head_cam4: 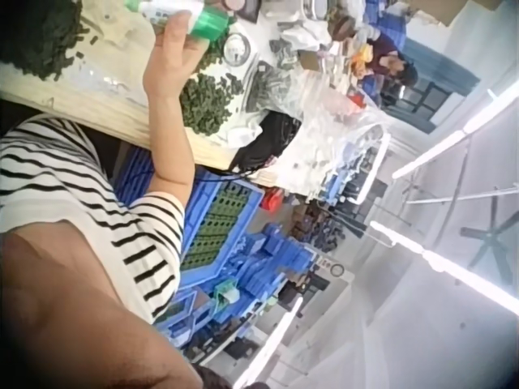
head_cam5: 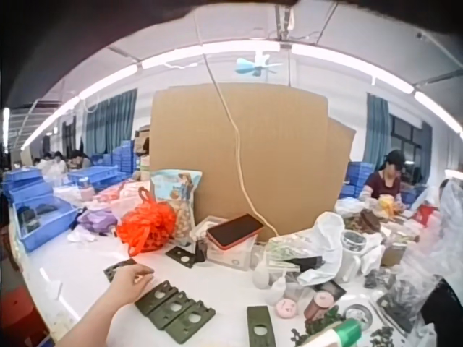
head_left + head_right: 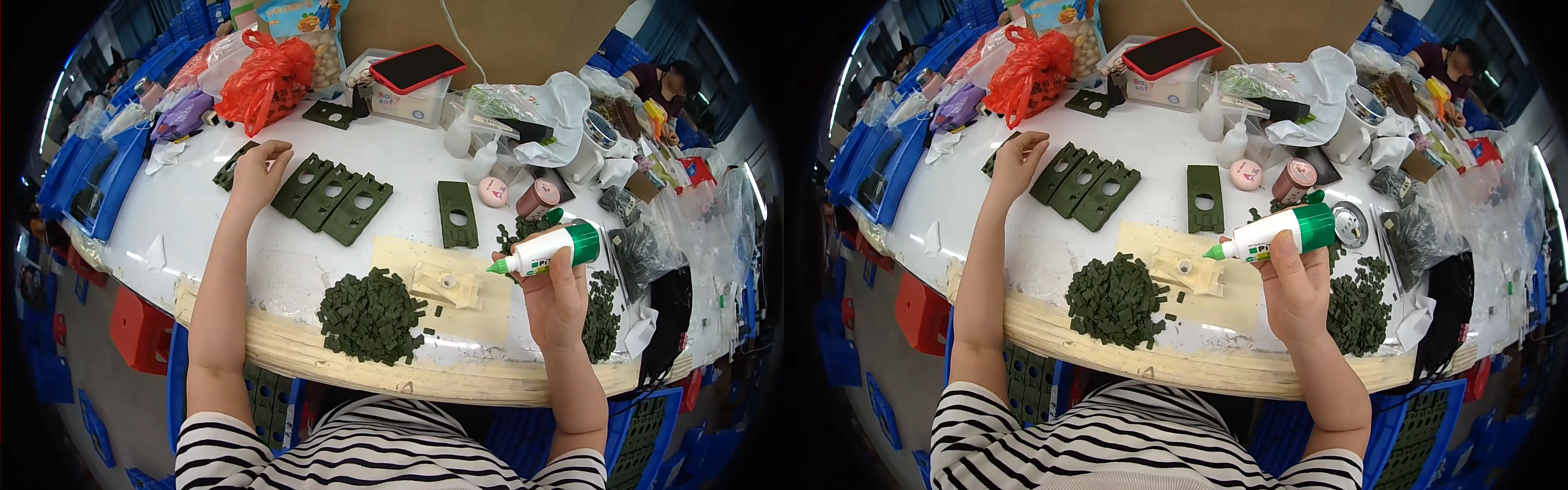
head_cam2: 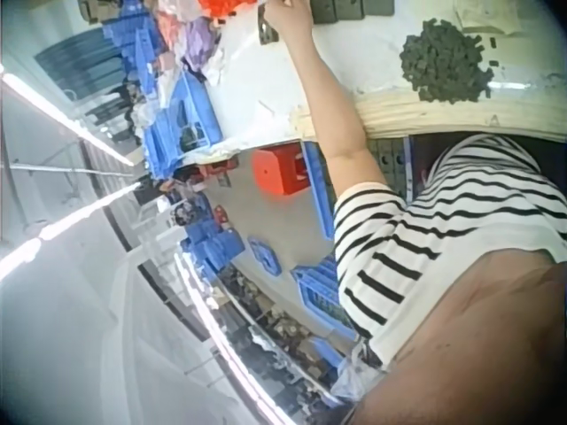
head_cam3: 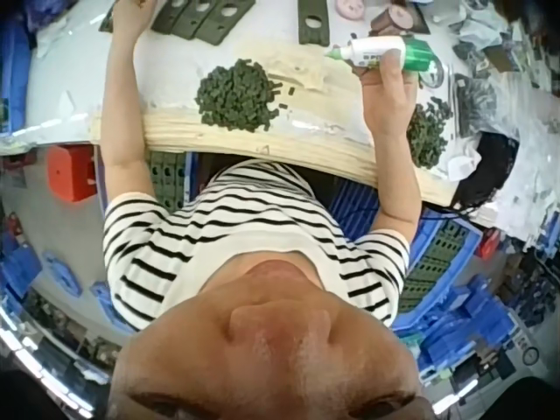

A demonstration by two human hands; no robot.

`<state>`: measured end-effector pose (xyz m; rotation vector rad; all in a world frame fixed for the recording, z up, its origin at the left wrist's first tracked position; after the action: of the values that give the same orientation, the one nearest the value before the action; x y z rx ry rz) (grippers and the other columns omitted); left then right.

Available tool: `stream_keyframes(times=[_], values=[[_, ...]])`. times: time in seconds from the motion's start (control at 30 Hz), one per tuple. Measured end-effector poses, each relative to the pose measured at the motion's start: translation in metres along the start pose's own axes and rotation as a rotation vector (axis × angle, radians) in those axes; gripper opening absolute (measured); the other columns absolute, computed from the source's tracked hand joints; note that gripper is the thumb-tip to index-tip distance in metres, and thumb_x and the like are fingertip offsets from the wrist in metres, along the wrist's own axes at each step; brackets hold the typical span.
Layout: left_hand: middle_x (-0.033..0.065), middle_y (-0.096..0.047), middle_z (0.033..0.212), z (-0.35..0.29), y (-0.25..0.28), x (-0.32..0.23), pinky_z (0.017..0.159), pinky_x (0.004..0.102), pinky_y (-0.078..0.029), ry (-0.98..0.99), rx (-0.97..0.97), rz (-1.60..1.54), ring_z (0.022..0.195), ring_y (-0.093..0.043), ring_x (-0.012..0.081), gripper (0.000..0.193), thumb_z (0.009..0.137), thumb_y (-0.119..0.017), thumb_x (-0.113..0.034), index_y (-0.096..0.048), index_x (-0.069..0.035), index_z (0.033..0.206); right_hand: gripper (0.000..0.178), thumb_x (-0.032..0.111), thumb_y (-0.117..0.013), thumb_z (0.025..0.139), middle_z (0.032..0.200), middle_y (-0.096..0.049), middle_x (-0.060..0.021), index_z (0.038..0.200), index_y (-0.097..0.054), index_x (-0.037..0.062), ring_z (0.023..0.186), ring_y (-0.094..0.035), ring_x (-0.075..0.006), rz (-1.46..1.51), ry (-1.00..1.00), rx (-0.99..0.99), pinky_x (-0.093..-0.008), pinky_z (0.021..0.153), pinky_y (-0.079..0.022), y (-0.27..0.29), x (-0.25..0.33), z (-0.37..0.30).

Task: Apply glue to toy tank hulls and attach camouflage moss/foliage.

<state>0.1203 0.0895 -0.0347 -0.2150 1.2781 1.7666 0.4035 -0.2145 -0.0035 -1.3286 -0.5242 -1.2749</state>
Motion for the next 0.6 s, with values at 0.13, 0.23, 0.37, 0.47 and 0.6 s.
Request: stream_keyframes(times=[0.13,0.23,0.37,0.47,0.6], values=[[0.0119,-0.065,0.103,0.026,-0.015,-0.022,0.087,0.0367,-0.046,-0.268,0.036,0.329,0.099,-0.059,0.0304,0.021,0.084,-0.060,-0.011,-0.062,-0.004,0.104,0.029,0.028,-0.051,0.094,0.104,-0.058,-0.0061,0.116,-0.046,0.0090,0.096,-0.060,-0.0189,-0.019,-0.002,-0.048,-0.0456,0.089,-0.049,0.007,0.002,-0.001],[0.0131,-0.059,0.105,0.067,-0.043,-0.023,0.086,0.0404,-0.046,-0.360,0.194,0.554,0.104,-0.055,0.0316,0.021,0.079,-0.057,-0.006,-0.062,-0.005,0.100,0.030,0.025,-0.053,0.094,0.107,-0.058,-0.0053,0.117,-0.046,0.0085,0.098,-0.059,-0.0184,0.005,-0.006,-0.034,-0.0370,0.085,-0.048,0.005,0.003,0.001],[0.0128,-0.057,0.104,0.104,-0.080,-0.013,0.081,0.0400,-0.050,-0.469,0.315,0.896,0.103,-0.055,0.0288,0.022,0.078,-0.053,-0.004,-0.063,-0.007,0.097,0.027,0.020,-0.056,0.093,0.106,-0.057,-0.0051,0.115,-0.046,0.0082,0.096,-0.058,-0.0169,-0.048,-0.019,-0.070,-0.0354,0.084,-0.048,0.010,0.001,0.002],[0.0127,-0.057,0.102,0.112,-0.088,-0.015,0.080,0.0388,-0.050,-0.493,0.410,0.941,0.102,-0.055,0.0284,0.020,0.079,-0.051,-0.004,-0.062,-0.005,0.096,0.028,0.020,-0.058,0.092,0.104,-0.057,-0.0044,0.114,-0.046,0.0080,0.095,-0.057,-0.0151,-0.074,-0.045,-0.059,-0.0333,0.080,-0.047,0.015,-0.001,0.004],[0.0145,-0.056,0.098,0.087,-0.058,-0.034,0.082,0.0426,-0.048,-0.566,0.294,0.647,0.098,-0.056,0.0327,0.012,0.076,-0.057,-0.002,-0.056,-0.001,0.089,0.027,0.024,-0.063,0.089,0.097,-0.060,-0.0037,0.104,-0.055,0.0027,0.088,-0.057,-0.0100,-0.002,-0.002,-0.034,-0.0273,0.081,-0.047,0.003,0.016,0.007]])
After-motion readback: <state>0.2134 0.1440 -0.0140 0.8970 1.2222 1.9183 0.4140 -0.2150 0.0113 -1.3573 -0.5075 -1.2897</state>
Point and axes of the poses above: each hand's wrist, its own z-axis towards the middle knuckle, its own y-axis out of the back of the hand, x = y × z, the point moved 6 cm from there along z, towards the middle knuckle
